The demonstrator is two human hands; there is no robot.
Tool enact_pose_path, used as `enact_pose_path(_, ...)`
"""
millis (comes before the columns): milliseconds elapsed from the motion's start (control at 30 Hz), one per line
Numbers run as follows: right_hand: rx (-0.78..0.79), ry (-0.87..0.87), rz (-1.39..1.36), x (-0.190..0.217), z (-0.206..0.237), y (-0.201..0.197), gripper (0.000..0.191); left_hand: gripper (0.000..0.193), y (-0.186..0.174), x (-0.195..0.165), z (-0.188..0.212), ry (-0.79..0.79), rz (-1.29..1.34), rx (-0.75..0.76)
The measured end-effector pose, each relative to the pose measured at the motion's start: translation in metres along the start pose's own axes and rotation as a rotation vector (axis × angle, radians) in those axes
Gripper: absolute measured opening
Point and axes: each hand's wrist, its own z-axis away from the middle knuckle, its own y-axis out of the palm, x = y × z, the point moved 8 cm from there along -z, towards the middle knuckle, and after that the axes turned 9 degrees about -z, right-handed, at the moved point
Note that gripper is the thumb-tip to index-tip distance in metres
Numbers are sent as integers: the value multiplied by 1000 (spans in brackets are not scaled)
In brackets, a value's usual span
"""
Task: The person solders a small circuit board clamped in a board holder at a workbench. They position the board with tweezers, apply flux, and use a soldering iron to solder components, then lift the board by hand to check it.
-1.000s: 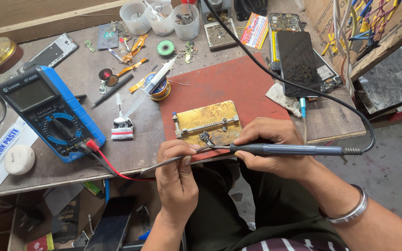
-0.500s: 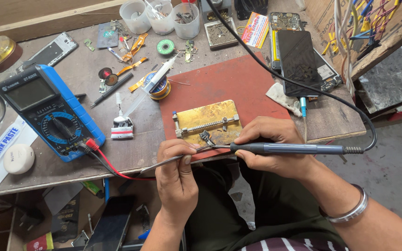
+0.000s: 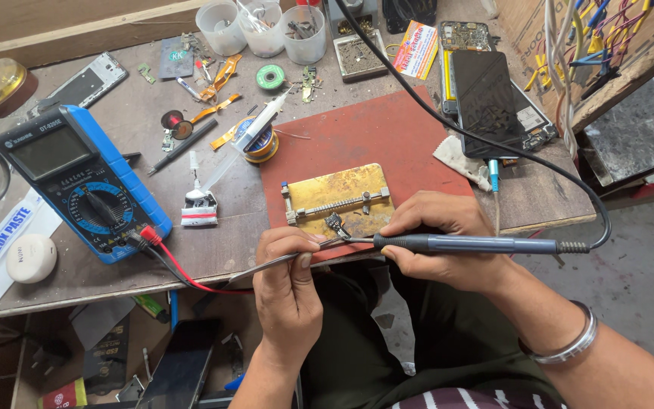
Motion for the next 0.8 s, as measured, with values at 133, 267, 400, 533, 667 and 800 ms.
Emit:
enact_pose_path(133,-2,26,-21,-3,0,0,21,11,-1,0,0,4,-10,-2)
enact_pose_path(267,-10,29,-40,-5,2,-1,20,11,0,1,1,4,0,-4)
enact_pose_path(400,-46,55,-134,-12,5,-5,16,11,-2,2,1,2,2,-6)
enact_pose_path(533,-143,80,-292,-21,13,-9,15,9,-2,5,4,-29,15,-14)
enact_pose_path(667,-175,52,-346,-24,17,-10,17,8,1,16,8,-157,126,-8)
enact_pose_path(800,-194,55,-347,-23,20,-13,17,6,-2,7,7,-83,105,-44)
